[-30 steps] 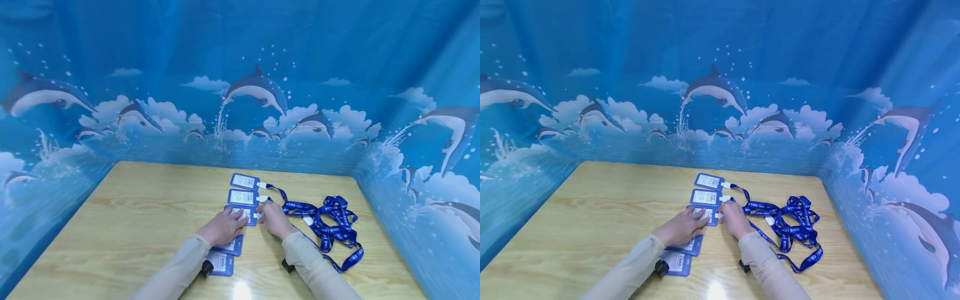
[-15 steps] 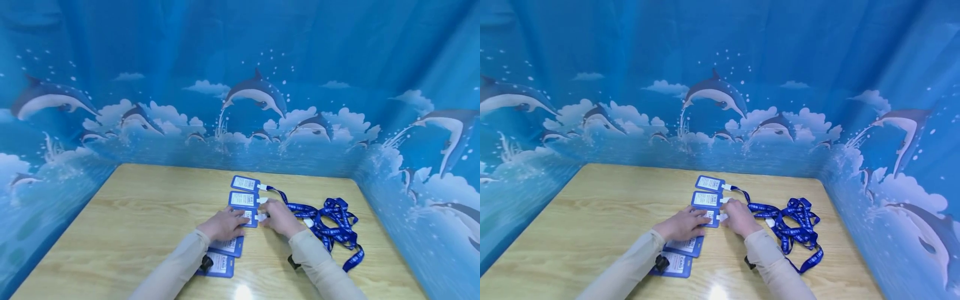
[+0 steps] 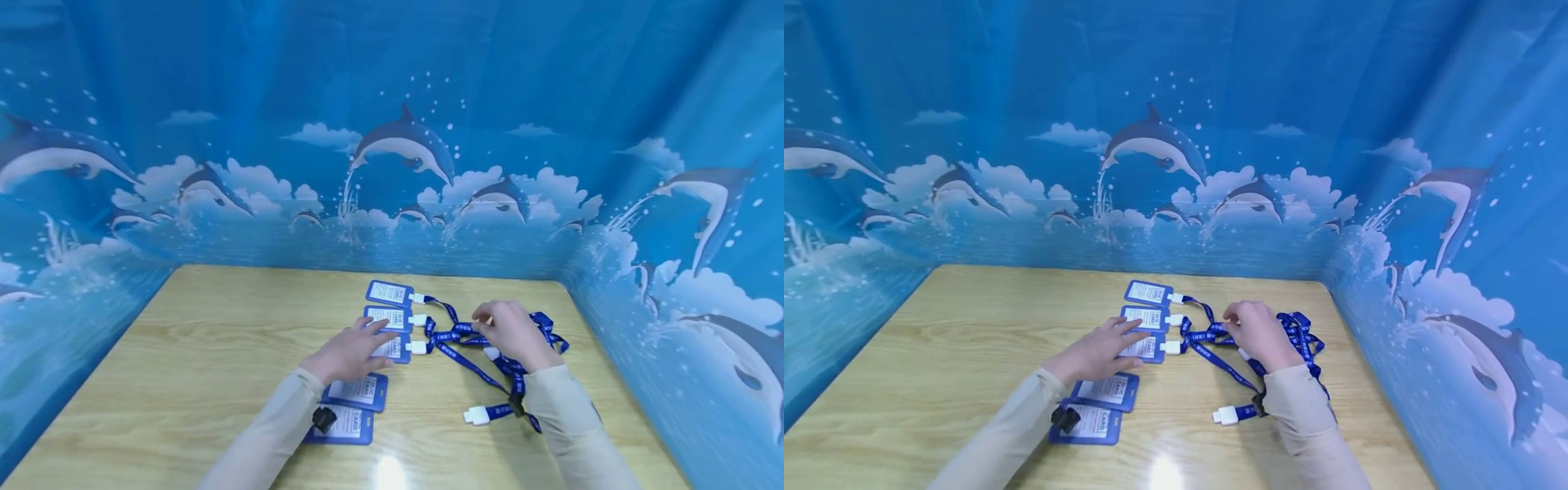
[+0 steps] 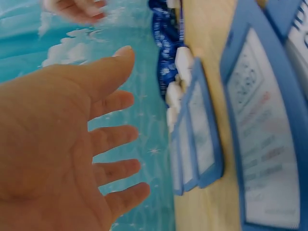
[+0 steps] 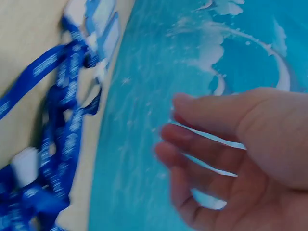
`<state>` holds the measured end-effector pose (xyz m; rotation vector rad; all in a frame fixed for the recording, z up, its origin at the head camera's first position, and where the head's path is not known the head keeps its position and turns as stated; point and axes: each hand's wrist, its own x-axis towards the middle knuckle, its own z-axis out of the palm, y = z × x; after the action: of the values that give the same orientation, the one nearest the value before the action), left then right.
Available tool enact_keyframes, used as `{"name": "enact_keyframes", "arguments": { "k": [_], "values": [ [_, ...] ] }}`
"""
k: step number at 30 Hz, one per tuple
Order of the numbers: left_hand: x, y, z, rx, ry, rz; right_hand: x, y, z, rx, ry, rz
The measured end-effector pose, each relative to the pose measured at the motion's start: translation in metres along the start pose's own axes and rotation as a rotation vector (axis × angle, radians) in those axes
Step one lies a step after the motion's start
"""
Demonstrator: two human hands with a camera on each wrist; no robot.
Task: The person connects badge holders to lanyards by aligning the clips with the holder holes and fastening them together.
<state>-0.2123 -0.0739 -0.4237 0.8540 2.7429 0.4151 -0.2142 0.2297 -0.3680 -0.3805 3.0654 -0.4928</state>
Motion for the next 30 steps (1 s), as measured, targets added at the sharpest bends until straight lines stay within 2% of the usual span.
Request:
{"name": "enact_keyframes", "arguments": {
  "k": [4,8,13,20,24,28,30],
  "values": [
    [-0.010,0.001,-0.004,-0.037,0.009,0.006,-0.009,0.021,0.015,-0.048,-0.094,0.043],
    [-0.018,0.000,0.000,-0.046,0.008,0.033,-0.015,0.042,0.032,-0.073,-0.119,0.090],
    [-0.025,-0.004,0.005,-0.087,0.004,0.038,-0.013,0.058,0.047,-0.067,-0.100,0.096],
    [-0.036,-0.007,0.010,-0.150,-0.029,0.047,-0.007,0.064,0.067,-0.046,-0.026,0.148],
    [-0.039,-0.006,0.010,-0.139,-0.031,0.032,-0.010,0.062,0.068,0.000,0.005,0.151],
    [-0.042,-0.004,0.012,-0.142,-0.068,0.011,-0.017,0.057,0.057,0.059,0.000,0.141],
    [-0.045,-0.003,0.014,-0.139,-0.082,0.024,-0.020,0.054,0.051,0.072,0.000,0.133]
  ]
}}
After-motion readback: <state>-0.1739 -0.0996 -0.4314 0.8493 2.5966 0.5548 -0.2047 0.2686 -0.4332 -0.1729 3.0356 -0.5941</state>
